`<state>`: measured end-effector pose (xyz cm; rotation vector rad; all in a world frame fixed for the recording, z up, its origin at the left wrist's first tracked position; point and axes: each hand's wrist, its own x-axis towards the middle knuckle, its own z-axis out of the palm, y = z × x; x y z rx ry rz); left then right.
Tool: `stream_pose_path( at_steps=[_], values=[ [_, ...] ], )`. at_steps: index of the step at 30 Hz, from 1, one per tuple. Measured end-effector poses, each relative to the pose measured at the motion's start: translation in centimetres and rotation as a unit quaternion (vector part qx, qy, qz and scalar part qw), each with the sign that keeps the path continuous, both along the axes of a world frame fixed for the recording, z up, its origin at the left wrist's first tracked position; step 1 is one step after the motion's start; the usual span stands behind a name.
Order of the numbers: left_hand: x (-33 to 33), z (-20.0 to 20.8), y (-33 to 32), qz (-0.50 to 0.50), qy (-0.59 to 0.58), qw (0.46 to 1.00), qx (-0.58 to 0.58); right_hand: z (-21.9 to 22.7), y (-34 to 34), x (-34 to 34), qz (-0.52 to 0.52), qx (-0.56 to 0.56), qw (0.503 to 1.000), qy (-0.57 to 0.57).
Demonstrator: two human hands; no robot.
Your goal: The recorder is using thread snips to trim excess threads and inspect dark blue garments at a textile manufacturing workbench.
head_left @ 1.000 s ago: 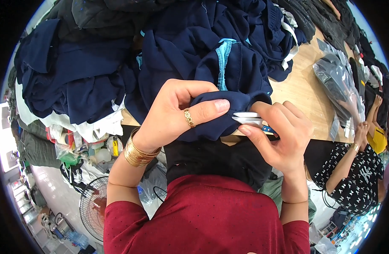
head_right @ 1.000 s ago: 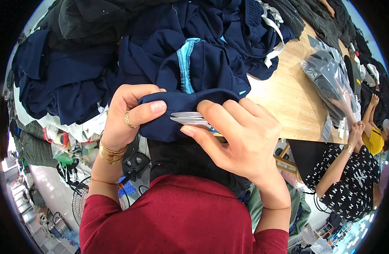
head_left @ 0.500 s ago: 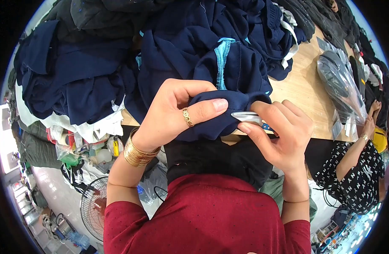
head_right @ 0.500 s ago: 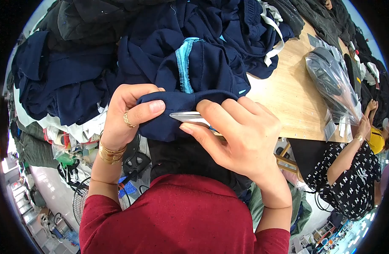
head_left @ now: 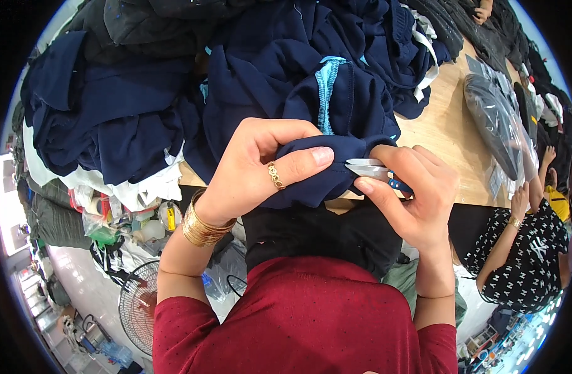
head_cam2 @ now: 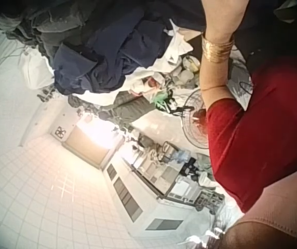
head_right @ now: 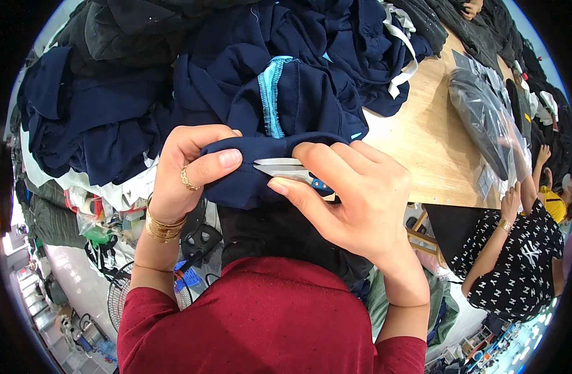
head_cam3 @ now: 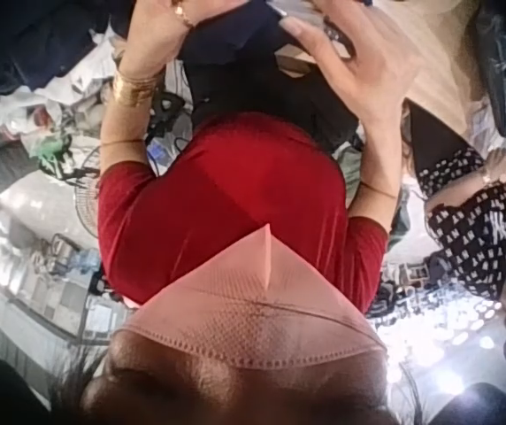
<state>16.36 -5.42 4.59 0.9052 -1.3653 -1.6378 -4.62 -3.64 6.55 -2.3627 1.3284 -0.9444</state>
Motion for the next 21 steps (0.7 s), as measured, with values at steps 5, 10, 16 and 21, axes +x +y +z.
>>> stream_pose_path(
  at_steps=[5, 10, 16, 21],
  values=[
    [0.1, 0.1, -0.2, -0.013, -0.021, 1.000, -0.018, 0.0, 0.0, 0.0, 0.001, -0.008, 1.000, 0.014],
    [0.3, 0.2, -0.4, -0.031, -0.032, 0.998, -0.037, 0.1, 0.0, 0.0, 0.001, -0.025, 0.999, 0.024],
    [0.3, 0.1, -0.4, -0.038, -0.029, 0.998, -0.040, 0.2, 0.1, -0.1, 0.000, -0.015, 0.999, 0.029],
    [0.4, 0.0, -0.4, -0.030, -0.017, 0.998, -0.060, -0.3, 0.0, -0.7, -0.023, 0.150, 0.974, -0.167]
  ],
)
